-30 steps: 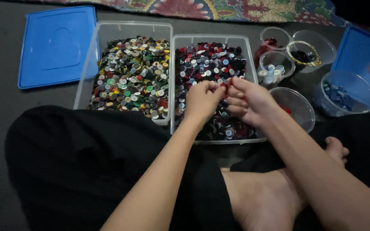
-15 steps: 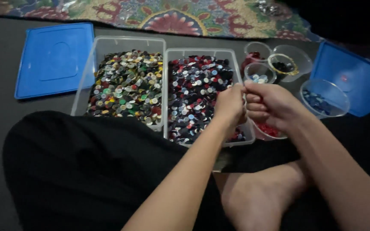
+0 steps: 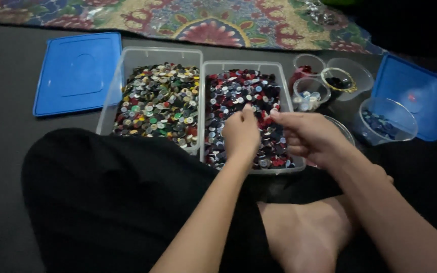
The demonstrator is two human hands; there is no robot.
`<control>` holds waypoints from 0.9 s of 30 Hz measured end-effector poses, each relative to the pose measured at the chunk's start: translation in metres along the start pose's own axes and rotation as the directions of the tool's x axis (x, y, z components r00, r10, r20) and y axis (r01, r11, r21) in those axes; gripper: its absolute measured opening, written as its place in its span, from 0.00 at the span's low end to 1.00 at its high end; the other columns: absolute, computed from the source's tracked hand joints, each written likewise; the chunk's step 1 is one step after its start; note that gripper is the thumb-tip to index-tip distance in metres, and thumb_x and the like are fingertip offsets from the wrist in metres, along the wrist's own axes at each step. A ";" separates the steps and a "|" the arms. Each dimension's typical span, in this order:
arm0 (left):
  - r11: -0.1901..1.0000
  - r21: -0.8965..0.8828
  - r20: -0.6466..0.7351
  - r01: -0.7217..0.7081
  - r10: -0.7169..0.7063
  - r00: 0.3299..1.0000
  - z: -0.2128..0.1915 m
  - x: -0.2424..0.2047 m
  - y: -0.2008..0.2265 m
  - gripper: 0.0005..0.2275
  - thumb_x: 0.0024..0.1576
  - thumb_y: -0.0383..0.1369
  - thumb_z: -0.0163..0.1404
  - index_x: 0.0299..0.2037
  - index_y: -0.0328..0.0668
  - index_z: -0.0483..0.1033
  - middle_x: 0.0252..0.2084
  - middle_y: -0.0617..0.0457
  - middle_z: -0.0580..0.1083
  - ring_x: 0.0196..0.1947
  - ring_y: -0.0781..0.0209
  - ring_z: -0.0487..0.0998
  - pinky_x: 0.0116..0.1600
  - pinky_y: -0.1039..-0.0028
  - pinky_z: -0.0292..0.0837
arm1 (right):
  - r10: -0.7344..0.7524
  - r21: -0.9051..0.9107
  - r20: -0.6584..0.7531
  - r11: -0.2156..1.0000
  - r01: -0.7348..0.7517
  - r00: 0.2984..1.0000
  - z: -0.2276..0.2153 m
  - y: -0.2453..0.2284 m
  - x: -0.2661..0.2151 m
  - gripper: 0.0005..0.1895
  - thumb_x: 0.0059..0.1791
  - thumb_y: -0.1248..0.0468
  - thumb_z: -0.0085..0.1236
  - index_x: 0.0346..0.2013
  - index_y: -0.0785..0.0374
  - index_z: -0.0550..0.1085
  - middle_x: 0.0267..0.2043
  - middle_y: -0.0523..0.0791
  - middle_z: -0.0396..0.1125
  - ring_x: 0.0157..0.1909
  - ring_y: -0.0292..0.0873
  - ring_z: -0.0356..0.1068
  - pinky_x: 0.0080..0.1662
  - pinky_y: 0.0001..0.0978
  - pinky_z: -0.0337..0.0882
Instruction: Sorting various colored and sized buttons into different containers by hand.
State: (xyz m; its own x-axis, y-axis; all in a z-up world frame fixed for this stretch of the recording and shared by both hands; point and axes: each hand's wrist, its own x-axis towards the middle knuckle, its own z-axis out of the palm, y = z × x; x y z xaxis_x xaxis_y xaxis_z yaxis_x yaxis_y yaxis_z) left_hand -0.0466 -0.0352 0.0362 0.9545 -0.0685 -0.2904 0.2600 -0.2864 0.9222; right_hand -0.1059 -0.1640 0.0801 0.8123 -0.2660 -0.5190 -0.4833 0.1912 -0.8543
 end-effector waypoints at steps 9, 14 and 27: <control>0.997 -0.035 0.109 0.074 -0.069 0.992 -0.017 -0.010 -0.016 0.21 0.65 0.45 0.35 0.37 0.44 0.83 0.43 0.43 0.80 0.54 0.40 0.78 0.58 0.57 0.71 | 0.105 -0.066 -0.035 0.992 -0.107 0.994 0.026 -0.012 -0.028 0.21 0.54 0.55 0.63 0.22 0.57 0.66 0.15 0.31 0.46 0.13 0.24 0.47 0.19 0.15 0.46; 0.985 -0.106 0.022 0.139 -0.138 0.990 -0.008 -0.010 -0.016 0.19 0.65 0.39 0.34 0.42 0.48 0.84 0.47 0.46 0.78 0.55 0.43 0.77 0.58 0.58 0.72 | -0.114 -0.574 -0.068 0.817 0.054 0.991 0.010 0.008 -0.002 0.14 0.56 0.52 0.58 0.36 0.60 0.76 0.21 0.42 0.62 0.21 0.37 0.64 0.25 0.29 0.61; 0.502 -0.742 0.125 0.443 -0.546 0.828 0.039 0.031 -0.018 0.17 0.64 0.36 0.34 0.57 0.52 0.74 0.39 0.48 0.68 0.25 0.55 0.66 0.25 0.77 0.62 | -0.614 -0.665 0.070 0.559 0.495 0.786 -0.001 0.034 0.022 0.10 0.55 0.59 0.58 0.42 0.51 0.86 0.20 0.48 0.73 0.24 0.40 0.68 0.31 0.34 0.68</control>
State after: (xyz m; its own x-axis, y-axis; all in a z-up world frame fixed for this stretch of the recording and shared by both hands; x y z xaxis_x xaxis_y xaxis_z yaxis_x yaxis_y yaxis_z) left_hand -0.0272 -0.0697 0.0002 0.6302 -0.0194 -0.7762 0.6622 0.5353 0.5243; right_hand -0.1049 -0.1640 0.0402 0.9581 -0.2608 0.1183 -0.0850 -0.6536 -0.7520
